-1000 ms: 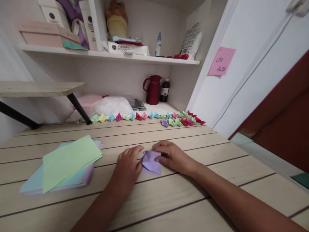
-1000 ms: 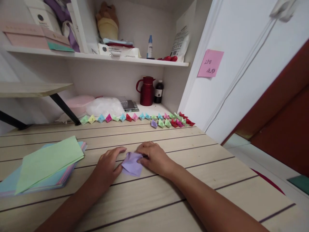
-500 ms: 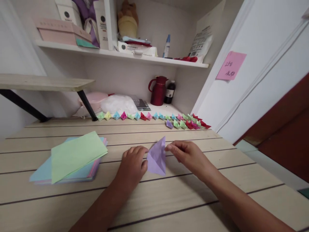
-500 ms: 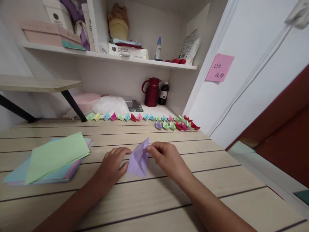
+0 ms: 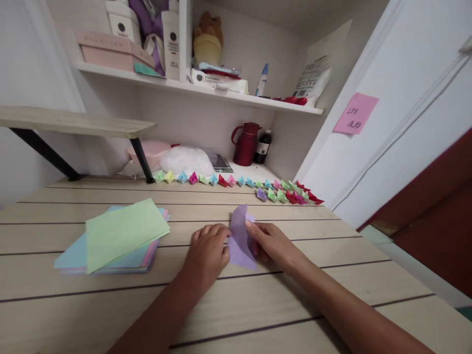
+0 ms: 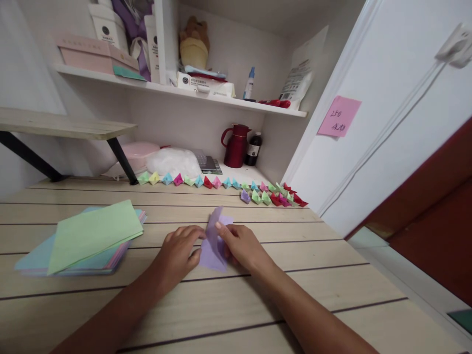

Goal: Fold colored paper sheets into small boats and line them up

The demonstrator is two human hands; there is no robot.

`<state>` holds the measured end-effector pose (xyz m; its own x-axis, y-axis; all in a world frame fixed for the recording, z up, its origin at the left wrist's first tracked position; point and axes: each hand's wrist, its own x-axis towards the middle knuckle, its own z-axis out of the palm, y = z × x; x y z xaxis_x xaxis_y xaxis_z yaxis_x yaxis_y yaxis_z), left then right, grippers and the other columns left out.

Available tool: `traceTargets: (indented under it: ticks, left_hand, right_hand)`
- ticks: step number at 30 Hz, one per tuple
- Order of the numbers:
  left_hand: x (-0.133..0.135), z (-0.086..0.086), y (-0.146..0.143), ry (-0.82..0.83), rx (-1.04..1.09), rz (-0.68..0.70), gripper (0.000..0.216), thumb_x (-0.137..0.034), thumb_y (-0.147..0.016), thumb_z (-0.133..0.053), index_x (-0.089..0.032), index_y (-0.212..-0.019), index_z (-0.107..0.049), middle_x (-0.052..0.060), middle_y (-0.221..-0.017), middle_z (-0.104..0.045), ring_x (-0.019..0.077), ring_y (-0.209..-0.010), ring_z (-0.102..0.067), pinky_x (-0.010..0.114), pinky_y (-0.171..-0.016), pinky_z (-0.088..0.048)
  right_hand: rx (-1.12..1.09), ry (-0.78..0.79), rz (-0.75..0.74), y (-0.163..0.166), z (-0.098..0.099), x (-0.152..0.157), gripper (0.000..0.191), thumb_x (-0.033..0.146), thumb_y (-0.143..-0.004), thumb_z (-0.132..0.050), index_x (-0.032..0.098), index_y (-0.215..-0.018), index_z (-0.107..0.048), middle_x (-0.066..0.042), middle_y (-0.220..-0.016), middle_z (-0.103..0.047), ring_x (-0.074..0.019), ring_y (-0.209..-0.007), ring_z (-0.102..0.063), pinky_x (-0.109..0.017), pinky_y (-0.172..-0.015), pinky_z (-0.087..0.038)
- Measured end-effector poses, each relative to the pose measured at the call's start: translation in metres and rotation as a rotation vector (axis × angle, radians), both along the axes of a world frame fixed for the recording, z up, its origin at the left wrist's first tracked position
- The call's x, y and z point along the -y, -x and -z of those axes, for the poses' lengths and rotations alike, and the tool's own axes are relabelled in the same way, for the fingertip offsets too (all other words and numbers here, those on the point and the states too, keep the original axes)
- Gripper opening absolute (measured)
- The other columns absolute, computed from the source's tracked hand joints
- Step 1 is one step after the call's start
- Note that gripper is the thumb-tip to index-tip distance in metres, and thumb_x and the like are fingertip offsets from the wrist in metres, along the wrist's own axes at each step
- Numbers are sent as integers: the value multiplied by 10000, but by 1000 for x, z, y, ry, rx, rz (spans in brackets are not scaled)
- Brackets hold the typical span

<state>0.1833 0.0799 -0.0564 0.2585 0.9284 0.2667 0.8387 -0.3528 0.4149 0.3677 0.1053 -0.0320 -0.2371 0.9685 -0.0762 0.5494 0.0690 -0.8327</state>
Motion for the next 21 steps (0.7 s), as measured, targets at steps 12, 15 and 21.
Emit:
traceTargets:
  ticks: [12,15,21]
  left_hand:
    - [-2,3,-2,8,0,-15,328,-135,-777,-511,-243,-1075,-594,31,-1225,-632,244,-1154,-517,417,-941,-355]
    - [-3,4,-1,-3,-8,-13,317,-137,-785,-505,-229,-1073,-602,43,-1220,-637,250,-1151,-523,427,-942,-358]
    - [-4,3,1,-17,-4,-2,355,-113,-781,-514,-237,-1101,-607,43,-1255,-626,240,-1167,-530,420,-959,-364]
  right_hand:
    - [255,-364,10,4,26,-15,284,258,-721,-655,184,-534,-455,-3,-684,-522,-140,-632,-483,-261,-592,-337]
    - [134,-353,-63,2,24,-15,332,325,-747,-661,181,-524,-462,4,-685,-516,-137,-642,-493,-258,-603,-361]
    - [-59,-265,94,-23,9,-22,380,509,-888,-457,178,-910,-640,-42,-820,-628,-174,-692,-569,-289,-643,-443]
